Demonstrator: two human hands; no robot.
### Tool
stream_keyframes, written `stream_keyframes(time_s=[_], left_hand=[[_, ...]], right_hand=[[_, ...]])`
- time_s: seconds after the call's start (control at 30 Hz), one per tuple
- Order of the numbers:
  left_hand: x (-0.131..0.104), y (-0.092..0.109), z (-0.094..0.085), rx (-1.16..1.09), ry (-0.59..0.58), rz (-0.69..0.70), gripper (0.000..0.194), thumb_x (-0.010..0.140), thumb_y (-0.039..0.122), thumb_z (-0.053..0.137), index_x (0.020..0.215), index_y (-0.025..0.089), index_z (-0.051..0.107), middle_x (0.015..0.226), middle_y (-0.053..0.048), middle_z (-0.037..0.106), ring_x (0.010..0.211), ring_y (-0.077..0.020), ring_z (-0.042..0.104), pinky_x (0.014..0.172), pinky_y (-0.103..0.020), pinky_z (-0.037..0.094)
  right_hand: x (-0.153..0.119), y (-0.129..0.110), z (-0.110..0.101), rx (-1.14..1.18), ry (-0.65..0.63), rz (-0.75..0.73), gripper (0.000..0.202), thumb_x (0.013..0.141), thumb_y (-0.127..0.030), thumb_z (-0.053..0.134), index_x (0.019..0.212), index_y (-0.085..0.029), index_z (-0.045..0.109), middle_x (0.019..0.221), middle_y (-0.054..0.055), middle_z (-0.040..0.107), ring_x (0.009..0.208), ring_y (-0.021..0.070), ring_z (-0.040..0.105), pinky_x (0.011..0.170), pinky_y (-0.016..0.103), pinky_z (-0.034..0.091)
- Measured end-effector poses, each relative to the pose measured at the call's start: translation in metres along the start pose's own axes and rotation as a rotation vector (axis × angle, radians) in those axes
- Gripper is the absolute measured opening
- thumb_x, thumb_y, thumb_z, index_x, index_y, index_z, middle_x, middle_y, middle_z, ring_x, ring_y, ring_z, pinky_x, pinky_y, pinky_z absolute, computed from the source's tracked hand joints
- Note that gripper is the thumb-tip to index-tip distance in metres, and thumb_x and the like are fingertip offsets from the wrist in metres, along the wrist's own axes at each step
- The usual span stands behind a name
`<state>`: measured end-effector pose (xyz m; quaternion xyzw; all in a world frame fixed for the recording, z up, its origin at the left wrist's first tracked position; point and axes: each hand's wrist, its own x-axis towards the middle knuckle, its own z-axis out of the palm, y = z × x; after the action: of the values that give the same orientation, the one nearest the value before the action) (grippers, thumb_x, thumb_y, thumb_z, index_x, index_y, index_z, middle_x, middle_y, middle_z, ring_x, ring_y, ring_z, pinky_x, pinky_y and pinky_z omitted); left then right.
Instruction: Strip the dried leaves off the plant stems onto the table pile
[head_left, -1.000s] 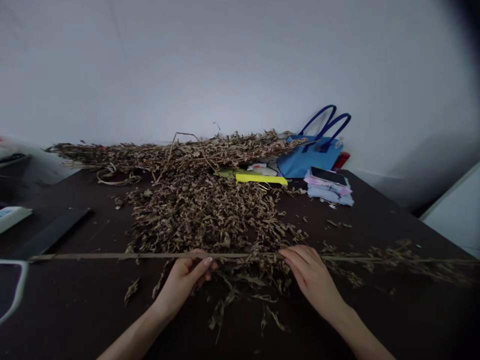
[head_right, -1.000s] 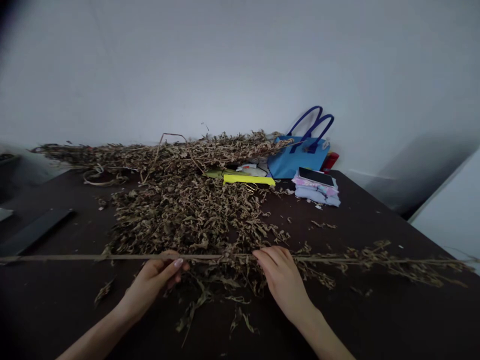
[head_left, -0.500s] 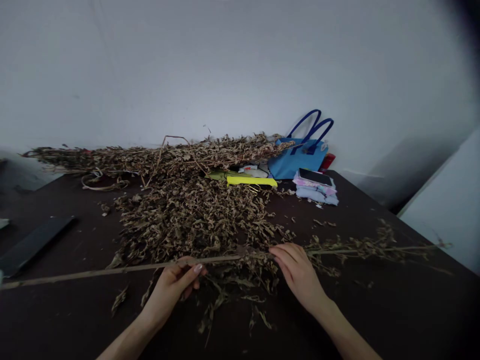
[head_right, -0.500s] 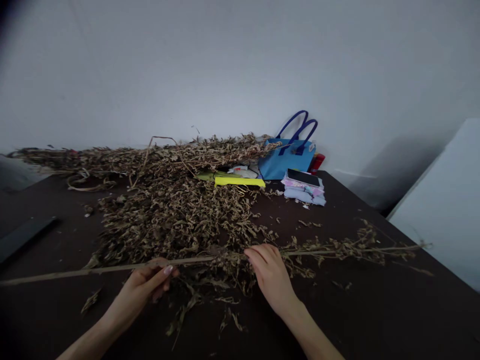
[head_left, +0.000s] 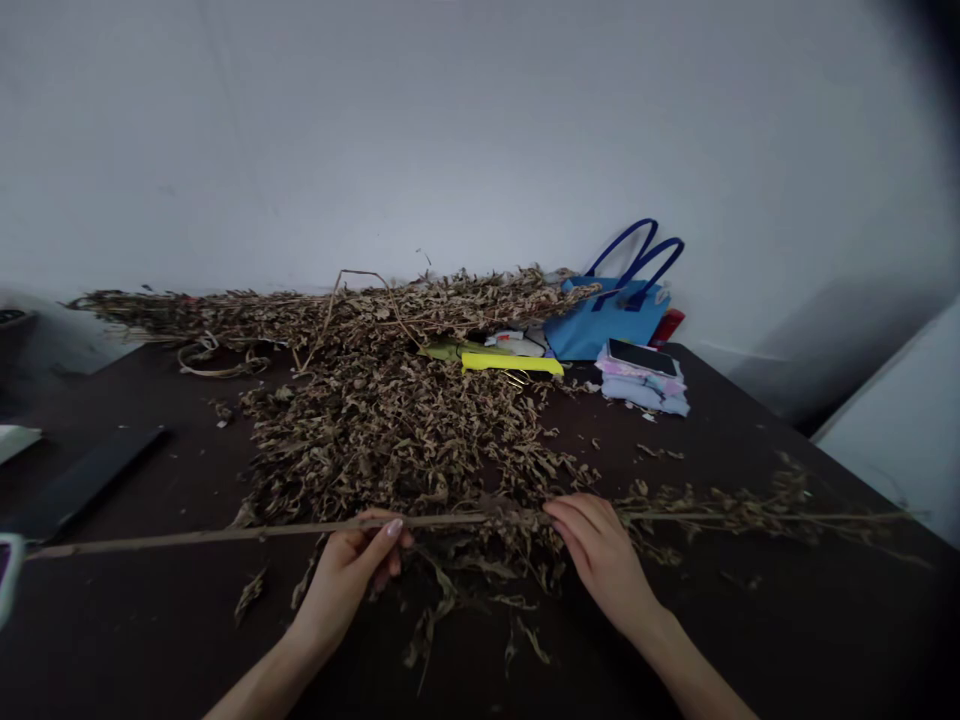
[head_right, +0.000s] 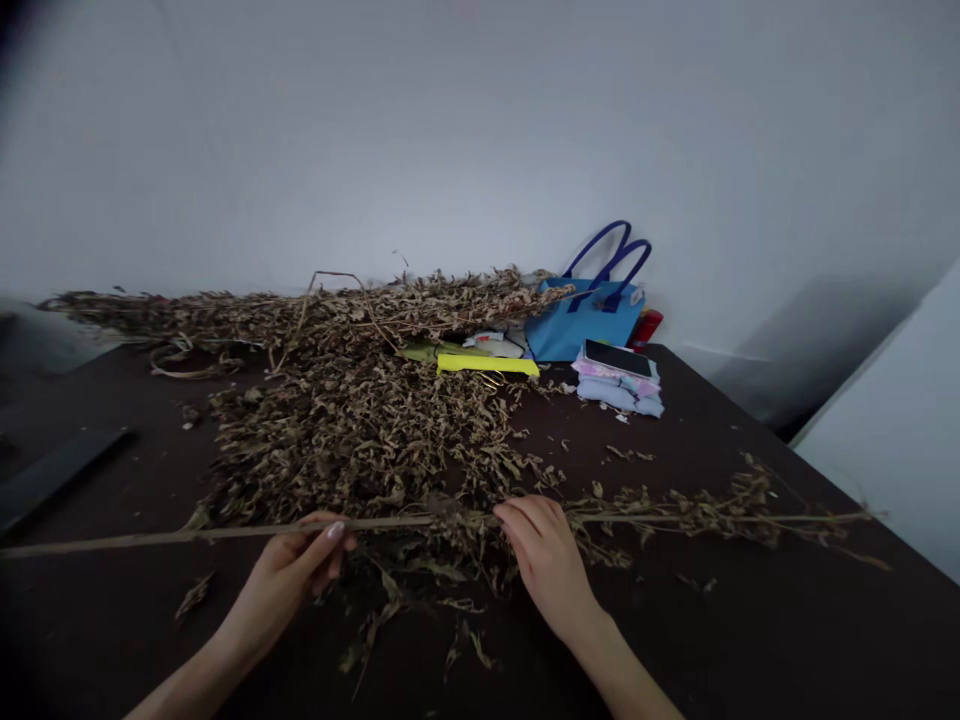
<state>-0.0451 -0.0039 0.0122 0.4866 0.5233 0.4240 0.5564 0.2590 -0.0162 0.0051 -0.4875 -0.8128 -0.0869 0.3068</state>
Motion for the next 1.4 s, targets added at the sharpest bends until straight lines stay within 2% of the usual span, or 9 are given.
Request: stream_keyframes(time_s=[0.2, 0.47, 0.73, 0.97, 1.17, 1.3, 1.4], left_hand=[[-0.001, -0.003, 0.003, -0.042, 0.033, -0.067, 0.036, 0.079, 0.047, 0.058, 0.066, 0.013, 0.060, 0.050, 0.002, 0.051, 0.044, -0.0059, 0.040, 0.040, -0.016, 0.029], [-0.002, -0.004, 0.007, -0.172, 0.048, -0.104, 0.039, 0.078, 0.051, 0.057, 0.071, 0.013, 0.061, 0.061, -0.002, 0.057, 0.047, -0.0078, 0.046, 0.038, -0.016, 0.030], [-0.001, -0.001, 0.004, 0.015, -0.005, -0.026, 0.033, 0.079, 0.043, 0.060, 0.065, 0.013, 0.060, 0.052, 0.002, 0.050, 0.044, -0.0063, 0.040, 0.041, -0.017, 0.030], [-0.002, 0.004, 0.004, 0.104, 0.000, 0.043, 0.029, 0.079, 0.039, 0.059, 0.066, 0.014, 0.062, 0.056, 0.000, 0.052, 0.048, -0.0094, 0.045, 0.045, -0.020, 0.036], [-0.001, 0.006, 0.003, 0.120, 0.001, 0.064, 0.027, 0.078, 0.038, 0.061, 0.065, 0.014, 0.063, 0.054, 0.001, 0.053, 0.048, -0.0091, 0.046, 0.047, -0.019, 0.037], [0.000, 0.001, 0.002, 0.023, 0.006, 0.029, 0.023, 0.076, 0.038, 0.065, 0.077, 0.015, 0.062, 0.052, 0.003, 0.053, 0.043, -0.0069, 0.043, 0.041, -0.017, 0.031], [0.000, -0.002, 0.001, -0.121, 0.019, -0.003, 0.028, 0.076, 0.042, 0.063, 0.084, 0.015, 0.059, 0.050, 0.004, 0.053, 0.039, -0.0056, 0.038, 0.036, -0.016, 0.026]], right_hand=[[-0.001, 0.000, 0.000, 0.014, -0.015, 0.007, 0.024, 0.088, -0.013, 0.045, 0.107, -0.021, 0.057, 0.100, 0.008, 0.062, 0.094, 0.0208, 0.056, 0.083, 0.040, 0.046], [-0.001, -0.003, 0.000, 0.055, -0.027, 0.020, 0.023, 0.089, -0.016, 0.045, 0.105, -0.021, 0.059, 0.098, 0.008, 0.062, 0.092, 0.0209, 0.058, 0.082, 0.041, 0.047], [0.000, -0.004, -0.001, 0.060, -0.050, 0.015, 0.022, 0.089, -0.016, 0.046, 0.106, -0.020, 0.059, 0.097, 0.008, 0.062, 0.092, 0.0205, 0.058, 0.082, 0.040, 0.047], [0.001, -0.003, -0.001, 0.082, -0.059, 0.032, 0.021, 0.089, -0.017, 0.046, 0.104, -0.020, 0.060, 0.096, 0.007, 0.063, 0.090, 0.0187, 0.059, 0.079, 0.036, 0.048], [-0.001, -0.002, -0.001, 0.103, -0.085, 0.053, 0.021, 0.090, -0.019, 0.045, 0.106, -0.021, 0.059, 0.098, 0.008, 0.062, 0.091, 0.0193, 0.057, 0.080, 0.037, 0.048], [-0.002, -0.001, -0.001, 0.099, -0.078, 0.049, 0.021, 0.089, -0.018, 0.046, 0.106, -0.021, 0.059, 0.099, 0.008, 0.062, 0.091, 0.0196, 0.057, 0.080, 0.037, 0.047], [-0.002, -0.001, -0.002, 0.089, -0.068, 0.047, 0.021, 0.089, -0.017, 0.047, 0.106, -0.020, 0.058, 0.098, 0.008, 0.061, 0.092, 0.0202, 0.057, 0.082, 0.038, 0.046]])
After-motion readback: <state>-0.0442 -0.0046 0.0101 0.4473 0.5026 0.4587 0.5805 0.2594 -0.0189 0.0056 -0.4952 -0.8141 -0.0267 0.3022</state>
